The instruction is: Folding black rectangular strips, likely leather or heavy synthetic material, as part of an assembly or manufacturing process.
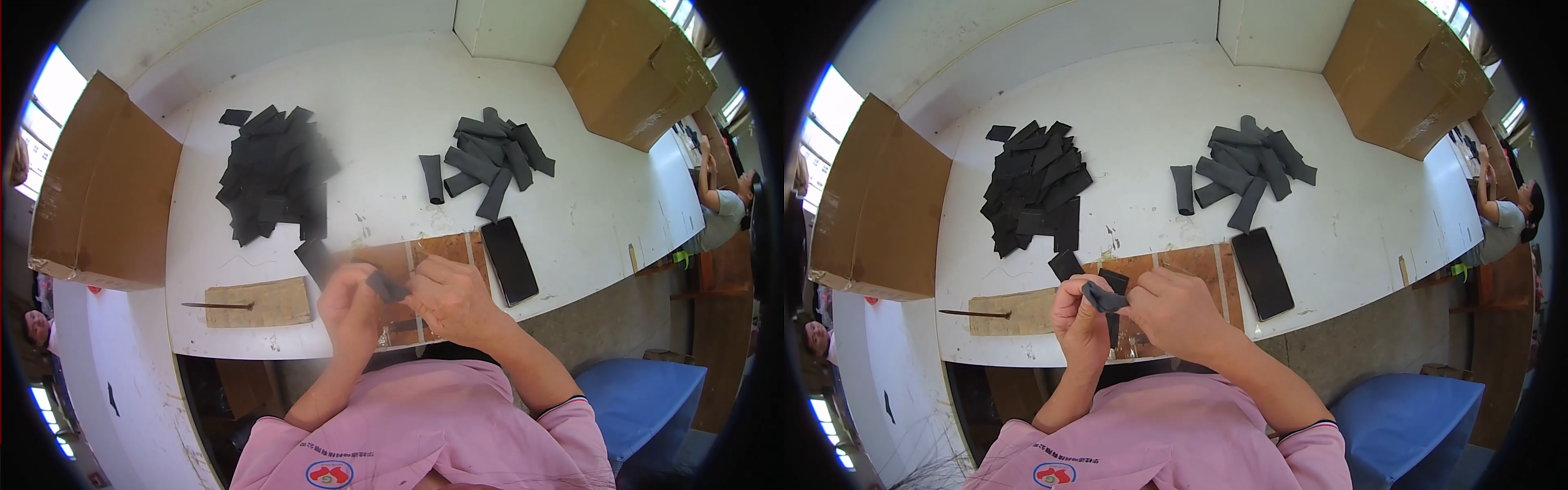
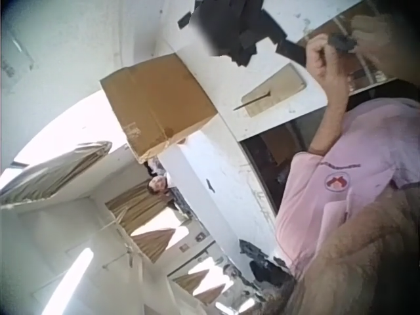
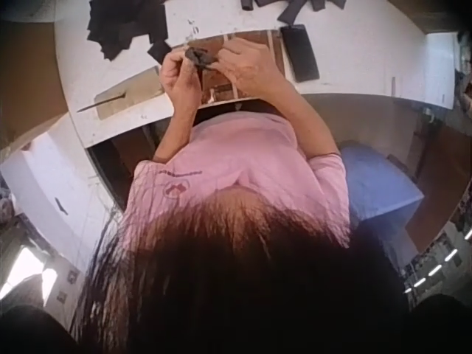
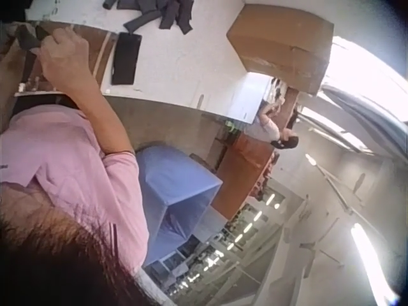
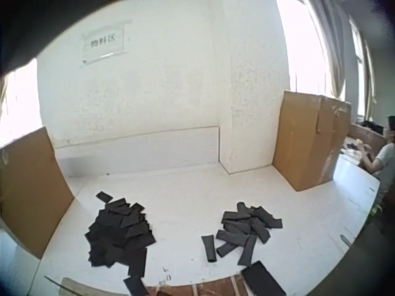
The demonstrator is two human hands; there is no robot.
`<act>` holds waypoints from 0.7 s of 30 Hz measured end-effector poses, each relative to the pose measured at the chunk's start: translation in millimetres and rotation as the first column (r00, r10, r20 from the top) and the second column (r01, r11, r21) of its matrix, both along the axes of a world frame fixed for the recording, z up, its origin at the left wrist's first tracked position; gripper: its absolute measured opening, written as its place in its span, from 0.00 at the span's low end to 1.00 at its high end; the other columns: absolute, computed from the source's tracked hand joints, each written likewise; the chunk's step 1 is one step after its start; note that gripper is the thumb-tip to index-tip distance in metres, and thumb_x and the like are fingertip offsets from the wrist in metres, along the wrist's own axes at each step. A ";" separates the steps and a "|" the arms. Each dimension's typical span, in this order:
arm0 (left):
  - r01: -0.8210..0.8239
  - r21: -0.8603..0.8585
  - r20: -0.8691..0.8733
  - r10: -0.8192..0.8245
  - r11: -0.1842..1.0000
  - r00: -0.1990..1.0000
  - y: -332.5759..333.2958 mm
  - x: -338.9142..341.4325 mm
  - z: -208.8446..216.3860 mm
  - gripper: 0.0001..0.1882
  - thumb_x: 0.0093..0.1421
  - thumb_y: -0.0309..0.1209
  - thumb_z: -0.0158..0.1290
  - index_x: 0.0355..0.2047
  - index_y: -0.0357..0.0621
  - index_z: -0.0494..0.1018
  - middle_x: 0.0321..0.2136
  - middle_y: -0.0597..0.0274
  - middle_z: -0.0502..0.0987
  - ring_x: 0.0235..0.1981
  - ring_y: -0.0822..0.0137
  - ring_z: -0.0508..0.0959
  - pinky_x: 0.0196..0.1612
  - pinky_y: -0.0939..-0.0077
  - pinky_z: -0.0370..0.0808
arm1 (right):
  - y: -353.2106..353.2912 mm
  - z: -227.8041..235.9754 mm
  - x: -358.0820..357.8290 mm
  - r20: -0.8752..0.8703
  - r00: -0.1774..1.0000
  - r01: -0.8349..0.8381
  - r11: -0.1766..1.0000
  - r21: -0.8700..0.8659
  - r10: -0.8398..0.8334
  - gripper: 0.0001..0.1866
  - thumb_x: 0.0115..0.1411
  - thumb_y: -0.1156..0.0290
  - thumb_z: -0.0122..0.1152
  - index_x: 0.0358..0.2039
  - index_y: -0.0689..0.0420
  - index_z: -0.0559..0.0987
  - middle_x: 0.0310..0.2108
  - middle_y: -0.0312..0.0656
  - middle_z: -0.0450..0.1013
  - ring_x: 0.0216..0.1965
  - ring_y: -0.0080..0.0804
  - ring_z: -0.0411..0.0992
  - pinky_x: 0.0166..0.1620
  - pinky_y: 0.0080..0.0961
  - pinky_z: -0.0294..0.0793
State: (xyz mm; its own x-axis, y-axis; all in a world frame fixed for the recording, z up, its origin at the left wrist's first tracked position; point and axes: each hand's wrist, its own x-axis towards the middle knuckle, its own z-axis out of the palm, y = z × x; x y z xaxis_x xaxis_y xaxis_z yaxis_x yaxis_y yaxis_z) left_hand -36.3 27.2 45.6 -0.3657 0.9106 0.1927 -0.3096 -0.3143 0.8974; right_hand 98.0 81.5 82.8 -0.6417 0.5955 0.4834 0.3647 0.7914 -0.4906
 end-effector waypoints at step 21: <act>0.193 0.034 0.058 -0.195 0.981 0.979 1.5 -2.2 16.3 0.11 0.53 0.30 0.50 0.32 0.33 0.72 0.35 0.48 0.73 0.44 0.54 0.69 0.48 0.62 0.64 | -2.9 -18.2 1.5 0.068 0.997 0.041 0.991 -0.126 -0.032 0.08 0.46 0.70 0.56 0.17 0.58 0.68 0.18 0.38 0.64 0.22 0.35 0.67 0.22 0.29 0.66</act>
